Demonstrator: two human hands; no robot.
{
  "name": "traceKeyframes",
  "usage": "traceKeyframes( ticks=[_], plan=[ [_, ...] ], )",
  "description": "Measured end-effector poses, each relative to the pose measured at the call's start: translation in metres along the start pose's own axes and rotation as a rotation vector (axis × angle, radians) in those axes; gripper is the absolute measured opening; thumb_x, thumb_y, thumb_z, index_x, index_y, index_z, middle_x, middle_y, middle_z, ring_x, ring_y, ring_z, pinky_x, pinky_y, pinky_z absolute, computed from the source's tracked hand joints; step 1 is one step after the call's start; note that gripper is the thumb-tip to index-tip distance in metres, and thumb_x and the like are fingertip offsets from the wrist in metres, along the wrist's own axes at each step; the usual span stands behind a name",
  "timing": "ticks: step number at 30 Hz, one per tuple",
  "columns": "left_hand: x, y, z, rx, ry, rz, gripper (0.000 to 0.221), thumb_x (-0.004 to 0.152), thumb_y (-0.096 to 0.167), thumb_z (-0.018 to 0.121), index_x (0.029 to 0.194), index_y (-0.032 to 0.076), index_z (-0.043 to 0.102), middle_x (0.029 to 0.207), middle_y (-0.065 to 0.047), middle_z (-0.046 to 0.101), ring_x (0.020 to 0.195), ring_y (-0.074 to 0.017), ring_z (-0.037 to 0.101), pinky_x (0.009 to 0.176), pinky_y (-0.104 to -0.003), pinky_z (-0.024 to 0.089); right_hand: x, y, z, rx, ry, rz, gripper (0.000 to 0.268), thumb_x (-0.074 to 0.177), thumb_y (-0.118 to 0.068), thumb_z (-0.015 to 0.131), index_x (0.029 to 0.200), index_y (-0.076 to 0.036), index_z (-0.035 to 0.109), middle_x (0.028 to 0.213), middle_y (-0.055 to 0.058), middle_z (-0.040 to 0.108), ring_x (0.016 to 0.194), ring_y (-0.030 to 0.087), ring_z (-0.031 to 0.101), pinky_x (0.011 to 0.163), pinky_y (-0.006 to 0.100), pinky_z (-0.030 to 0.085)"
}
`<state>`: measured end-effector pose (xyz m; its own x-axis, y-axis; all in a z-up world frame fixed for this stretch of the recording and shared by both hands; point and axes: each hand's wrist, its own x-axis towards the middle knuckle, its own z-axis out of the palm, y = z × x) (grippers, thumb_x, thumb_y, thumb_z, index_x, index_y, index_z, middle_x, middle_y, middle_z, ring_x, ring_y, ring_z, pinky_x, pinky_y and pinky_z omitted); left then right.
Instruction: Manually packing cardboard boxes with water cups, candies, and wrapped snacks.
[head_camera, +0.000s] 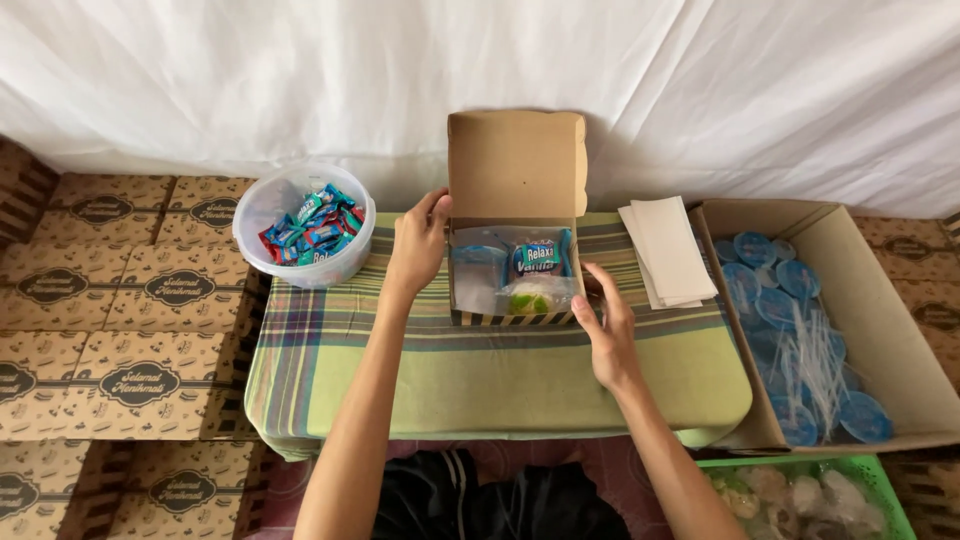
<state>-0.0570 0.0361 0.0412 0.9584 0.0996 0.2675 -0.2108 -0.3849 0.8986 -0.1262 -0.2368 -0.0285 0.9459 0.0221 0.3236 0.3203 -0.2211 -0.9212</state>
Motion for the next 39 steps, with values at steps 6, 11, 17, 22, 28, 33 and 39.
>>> traceKeyframes(
  ticks=[6, 11, 17, 22, 28, 33, 39],
  plan=[
    [-0.02, 0.024, -0.005, -0.152, -0.02, 0.049, 0.043, 0.111, 0.016, 0.038, 0.14, -0.014, 0.048, 0.125, -0.042, 0.06, 0.118, -0.0541, 0.059, 0.095, -0.062, 0.055, 0.001, -0.012, 0.005, 0.053, 0.014, -0.011, 0.054, 0.096, -0.027, 0.064, 0.143, -0.003, 0.054, 0.132, 0.02, 0.062, 0.127, 0.029, 0.057, 0.112, 0.044, 0.04],
    [-0.021, 0.007, -0.003, -0.204, -0.043, 0.09, 0.038, 0.111, 0.008, 0.037, 0.144, -0.01, 0.046, 0.123, -0.038, 0.061, 0.12, -0.0523, 0.059, 0.098, -0.063, 0.053, 0.0, -0.004, 0.005, 0.083, 0.032, -0.013, 0.053, 0.096, -0.025, 0.066, 0.142, -0.002, 0.055, 0.129, 0.018, 0.063, 0.124, 0.026, 0.058, 0.111, 0.043, 0.042],
    [-0.023, -0.019, 0.004, -0.263, -0.004, 0.132, 0.037, 0.11, 0.0, 0.036, 0.143, -0.003, 0.051, 0.122, -0.03, 0.066, 0.121, -0.0426, 0.061, 0.101, -0.061, 0.052, 0.002, -0.003, 0.005, 0.119, 0.044, 0.005, 0.053, 0.095, -0.025, 0.067, 0.139, 0.001, 0.056, 0.126, 0.019, 0.064, 0.119, 0.026, 0.058, 0.109, 0.043, 0.043],
    [-0.029, -0.031, 0.006, -0.24, 0.024, 0.17, 0.042, 0.106, -0.008, 0.038, 0.141, 0.004, 0.058, 0.124, -0.025, 0.068, 0.122, -0.0367, 0.061, 0.101, -0.056, 0.053, 0.002, 0.001, 0.005, 0.124, 0.055, 0.017, 0.051, 0.094, -0.024, 0.068, 0.138, 0.001, 0.057, 0.123, 0.019, 0.064, 0.116, 0.026, 0.059, 0.106, 0.044, 0.044],
    [-0.038, -0.027, 0.005, -0.233, 0.019, 0.232, 0.042, 0.105, -0.01, 0.04, 0.138, 0.006, 0.061, 0.135, -0.021, 0.065, 0.123, -0.0375, 0.063, 0.099, -0.053, 0.055, 0.002, 0.021, -0.002, 0.14, 0.055, 0.035, 0.043, 0.094, -0.024, 0.069, 0.129, -0.001, 0.061, 0.112, 0.014, 0.064, 0.108, 0.023, 0.061, 0.102, 0.041, 0.046],
    [-0.059, -0.012, 0.0, -0.216, 0.031, 0.203, 0.045, 0.104, -0.01, 0.039, 0.143, 0.005, 0.056, 0.135, -0.027, 0.064, 0.127, -0.0455, 0.056, 0.102, -0.059, 0.052, 0.002, 0.014, -0.006, 0.245, 0.01, -0.013, 0.053, 0.091, -0.023, 0.056, 0.141, -0.004, 0.057, 0.126, 0.017, 0.064, 0.121, 0.029, 0.06, 0.109, 0.046, 0.04],
    [-0.111, 0.017, -0.002, -0.257, 0.015, 0.13, 0.046, 0.106, 0.024, 0.048, 0.148, 0.005, 0.049, 0.147, -0.029, 0.052, 0.13, -0.0508, 0.053, 0.103, -0.063, 0.05, 0.002, 0.006, -0.004, 0.262, 0.018, 0.015, 0.058, 0.084, -0.018, 0.058, 0.14, -0.002, 0.055, 0.13, 0.016, 0.061, 0.126, 0.028, 0.056, 0.109, 0.047, 0.039]
  ],
)
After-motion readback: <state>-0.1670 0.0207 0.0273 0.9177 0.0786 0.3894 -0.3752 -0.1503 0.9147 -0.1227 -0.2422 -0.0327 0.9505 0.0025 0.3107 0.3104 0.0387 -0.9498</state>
